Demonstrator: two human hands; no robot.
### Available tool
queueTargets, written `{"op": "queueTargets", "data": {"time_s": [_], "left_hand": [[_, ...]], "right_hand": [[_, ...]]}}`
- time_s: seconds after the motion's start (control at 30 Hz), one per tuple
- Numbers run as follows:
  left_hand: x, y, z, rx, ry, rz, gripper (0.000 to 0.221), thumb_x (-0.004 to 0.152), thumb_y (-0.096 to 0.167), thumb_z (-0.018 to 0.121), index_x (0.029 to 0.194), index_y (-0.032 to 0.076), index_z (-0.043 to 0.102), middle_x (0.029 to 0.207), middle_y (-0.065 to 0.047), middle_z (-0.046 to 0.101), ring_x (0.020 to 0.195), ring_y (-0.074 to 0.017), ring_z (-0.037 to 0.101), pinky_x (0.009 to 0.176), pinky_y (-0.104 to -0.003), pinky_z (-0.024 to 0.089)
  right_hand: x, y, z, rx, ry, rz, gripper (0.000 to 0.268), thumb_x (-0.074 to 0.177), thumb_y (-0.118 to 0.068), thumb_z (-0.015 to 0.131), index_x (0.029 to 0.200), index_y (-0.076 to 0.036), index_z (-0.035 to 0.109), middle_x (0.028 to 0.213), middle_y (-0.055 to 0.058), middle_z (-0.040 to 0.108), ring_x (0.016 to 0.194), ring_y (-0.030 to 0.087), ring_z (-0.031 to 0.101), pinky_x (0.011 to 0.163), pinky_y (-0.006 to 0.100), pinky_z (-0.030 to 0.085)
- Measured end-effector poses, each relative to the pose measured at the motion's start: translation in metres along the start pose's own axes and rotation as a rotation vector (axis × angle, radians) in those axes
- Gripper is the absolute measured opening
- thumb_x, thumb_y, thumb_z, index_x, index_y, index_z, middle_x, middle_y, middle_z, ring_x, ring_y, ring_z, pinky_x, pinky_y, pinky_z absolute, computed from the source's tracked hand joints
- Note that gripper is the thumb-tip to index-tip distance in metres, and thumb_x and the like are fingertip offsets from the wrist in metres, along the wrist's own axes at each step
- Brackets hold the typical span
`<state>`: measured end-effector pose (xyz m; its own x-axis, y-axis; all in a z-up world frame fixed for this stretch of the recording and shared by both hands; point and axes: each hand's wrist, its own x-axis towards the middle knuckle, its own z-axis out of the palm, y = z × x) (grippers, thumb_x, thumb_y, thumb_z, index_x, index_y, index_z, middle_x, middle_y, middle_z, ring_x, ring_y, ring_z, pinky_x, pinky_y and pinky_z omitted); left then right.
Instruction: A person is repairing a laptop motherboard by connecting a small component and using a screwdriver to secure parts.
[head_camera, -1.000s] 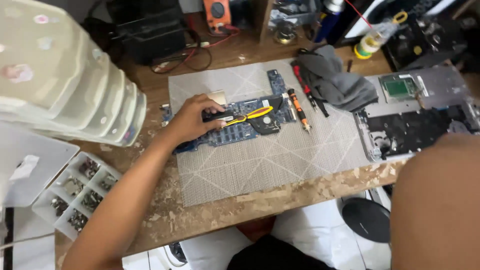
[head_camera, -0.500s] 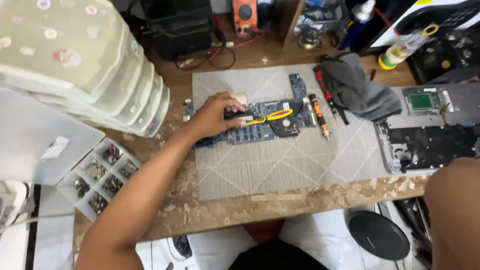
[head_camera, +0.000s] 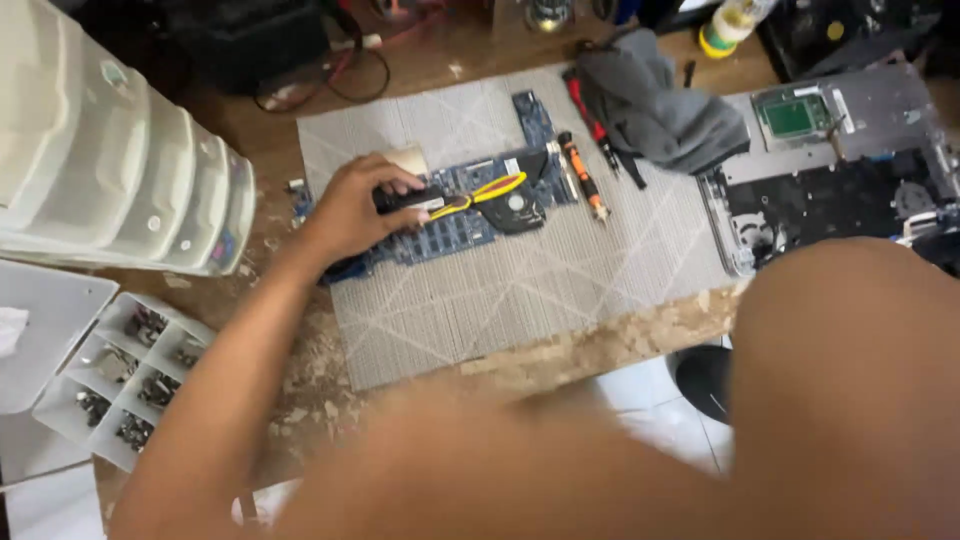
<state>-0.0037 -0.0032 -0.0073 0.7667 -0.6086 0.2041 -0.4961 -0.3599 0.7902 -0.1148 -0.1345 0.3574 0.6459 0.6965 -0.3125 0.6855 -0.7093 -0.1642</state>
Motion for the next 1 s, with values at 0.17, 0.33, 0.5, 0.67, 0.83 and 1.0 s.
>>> {"op": "queueTargets", "data": {"time_s": [0.17, 0.33, 0.5, 0.67, 0.83, 1.0], "left_hand": [[0.004, -0.014, -0.006, 0.011, -0.046, -0.024, 0.014, 0.094, 0.006, 0.062, 0.103, 0.007, 0.073, 0.108, -0.01, 0.063, 0.101, -0.0282, 0.059, 0.085, -0.036, 0.042], [0.005, -0.005, -0.007, 0.049, -0.003, -0.077, 0.033, 0.077, 0.022, 0.088, 0.105, 0.012, 0.074, 0.094, -0.008, 0.065, 0.096, -0.0268, 0.063, 0.094, -0.042, 0.048], [0.004, -0.002, -0.01, 0.054, 0.002, -0.075, 0.034, 0.074, 0.02, 0.089, 0.104, 0.011, 0.075, 0.092, -0.01, 0.066, 0.093, -0.0291, 0.064, 0.092, -0.042, 0.051], [0.006, 0.0, -0.011, 0.051, -0.017, -0.078, 0.032, 0.076, 0.019, 0.088, 0.104, 0.008, 0.075, 0.091, -0.011, 0.066, 0.092, -0.03, 0.064, 0.09, -0.043, 0.051], [0.007, 0.003, -0.012, 0.069, -0.02, -0.071, 0.032, 0.077, 0.021, 0.088, 0.104, 0.008, 0.076, 0.09, -0.011, 0.066, 0.091, -0.0295, 0.064, 0.089, -0.043, 0.052], [0.007, 0.005, -0.012, 0.038, -0.022, -0.067, 0.021, 0.085, 0.014, 0.08, 0.104, 0.006, 0.076, 0.089, -0.012, 0.066, 0.091, -0.0311, 0.065, 0.088, -0.042, 0.053]], "right_hand": [[0.036, 0.076, 0.121, -0.019, -0.001, -0.03, 0.028, 0.089, -0.014, 0.048, 0.105, -0.007, 0.07, 0.109, 0.013, 0.071, 0.073, 0.044, 0.071, 0.061, 0.06, 0.053], [0.07, 0.167, 0.219, 0.201, 0.164, -0.027, 0.019, 0.088, -0.016, 0.069, 0.101, -0.001, 0.069, 0.094, 0.018, 0.065, 0.083, 0.042, 0.072, 0.067, 0.051, 0.059], [0.086, 0.194, 0.274, 0.35, 0.385, -0.156, 0.01, 0.086, -0.006, 0.07, 0.095, -0.001, 0.069, 0.091, 0.018, 0.063, 0.086, 0.04, 0.069, 0.072, 0.048, 0.056], [0.082, 0.203, 0.284, 0.334, 0.532, -0.259, 0.007, 0.091, -0.007, 0.069, 0.091, -0.003, 0.075, 0.084, 0.012, 0.066, 0.088, 0.031, 0.067, 0.074, 0.042, 0.052], [0.079, 0.21, 0.293, 0.271, 0.589, -0.285, 0.008, 0.09, -0.005, 0.07, 0.094, -0.006, 0.076, 0.085, 0.009, 0.067, 0.089, 0.026, 0.064, 0.077, 0.037, 0.049], [0.076, 0.214, 0.305, 0.215, 0.598, -0.321, 0.01, 0.087, -0.002, 0.071, 0.094, -0.006, 0.076, 0.087, 0.007, 0.067, 0.088, 0.023, 0.064, 0.076, 0.034, 0.049]]}}
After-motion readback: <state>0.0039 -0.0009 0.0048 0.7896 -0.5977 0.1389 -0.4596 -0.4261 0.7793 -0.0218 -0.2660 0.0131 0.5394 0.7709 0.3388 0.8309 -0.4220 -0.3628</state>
